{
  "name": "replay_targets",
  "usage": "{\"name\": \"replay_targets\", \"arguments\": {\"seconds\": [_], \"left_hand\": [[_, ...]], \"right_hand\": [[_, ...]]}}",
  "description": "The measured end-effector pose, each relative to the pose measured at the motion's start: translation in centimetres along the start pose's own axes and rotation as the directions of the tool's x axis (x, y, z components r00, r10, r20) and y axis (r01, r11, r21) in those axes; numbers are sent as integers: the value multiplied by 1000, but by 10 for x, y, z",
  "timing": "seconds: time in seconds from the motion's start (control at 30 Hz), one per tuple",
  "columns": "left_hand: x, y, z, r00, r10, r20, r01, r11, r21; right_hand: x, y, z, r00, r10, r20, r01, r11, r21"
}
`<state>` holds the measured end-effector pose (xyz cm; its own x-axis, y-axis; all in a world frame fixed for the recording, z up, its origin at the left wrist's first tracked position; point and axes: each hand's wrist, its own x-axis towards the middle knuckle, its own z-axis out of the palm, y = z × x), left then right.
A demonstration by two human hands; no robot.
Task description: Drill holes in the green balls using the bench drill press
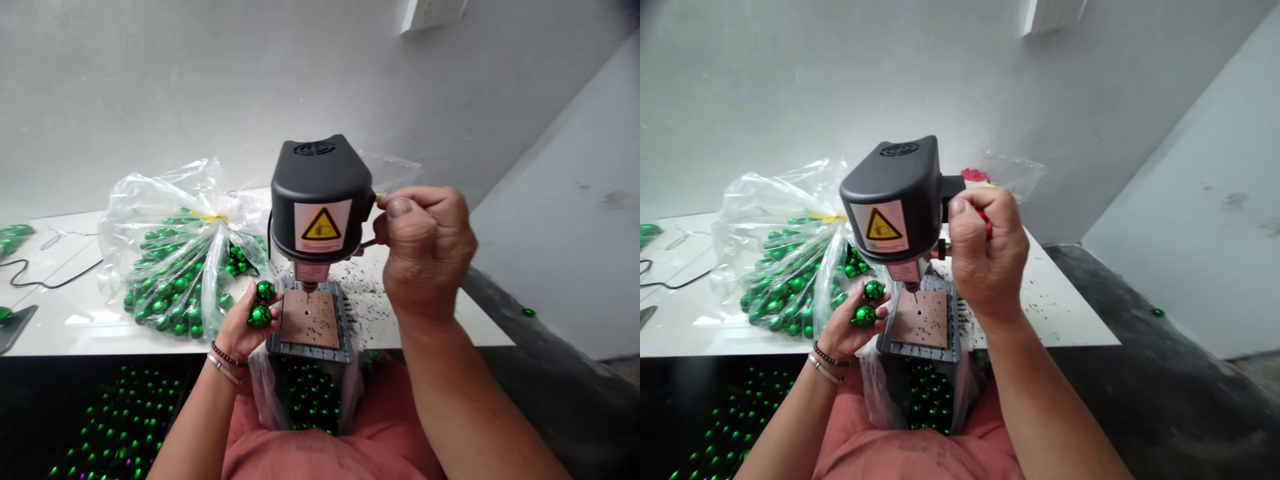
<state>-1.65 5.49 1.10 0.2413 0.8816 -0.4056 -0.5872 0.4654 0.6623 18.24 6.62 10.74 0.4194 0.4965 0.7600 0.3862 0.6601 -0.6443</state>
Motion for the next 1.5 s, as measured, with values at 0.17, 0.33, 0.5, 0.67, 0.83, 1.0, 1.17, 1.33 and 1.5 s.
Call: {"name": "replay_targets", "arguments": {"seconds": [0.17,0.33,0.5,0.67,0.83,1.0,1.17,1.33,1.5], "left_hand": [[1,-22,7,997,-70,-28,72,993,93],[1,-29,7,990,-141,-12,141,986,92],[1,-28,7,984,-166,-59,171,982,84],[1,-30,12,981,-140,-135,159,977,139],[2,-32,11,990,-74,-116,107,945,308],[5,-34,11,986,144,-85,-51,744,666],[16,-36,13,953,302,-25,-109,419,901],[22,-32,11,915,391,100,-94,-35,995],[17,-29,11,924,366,108,-77,-98,992]], "right_hand": [[0,0,-2,999,-41,36,41,999,9],[0,-2,-2,998,-17,68,12,998,68],[0,-4,-3,997,-24,71,23,1000,16],[0,-4,-5,992,-35,121,36,999,-4],[0,-2,-5,993,-55,105,57,998,-20],[0,-2,-6,992,-57,116,60,998,-21],[-1,-3,-7,991,-79,105,79,997,7],[-2,-4,-9,991,-78,109,82,996,-30],[-2,-6,-11,992,-82,94,86,995,-48]]}}
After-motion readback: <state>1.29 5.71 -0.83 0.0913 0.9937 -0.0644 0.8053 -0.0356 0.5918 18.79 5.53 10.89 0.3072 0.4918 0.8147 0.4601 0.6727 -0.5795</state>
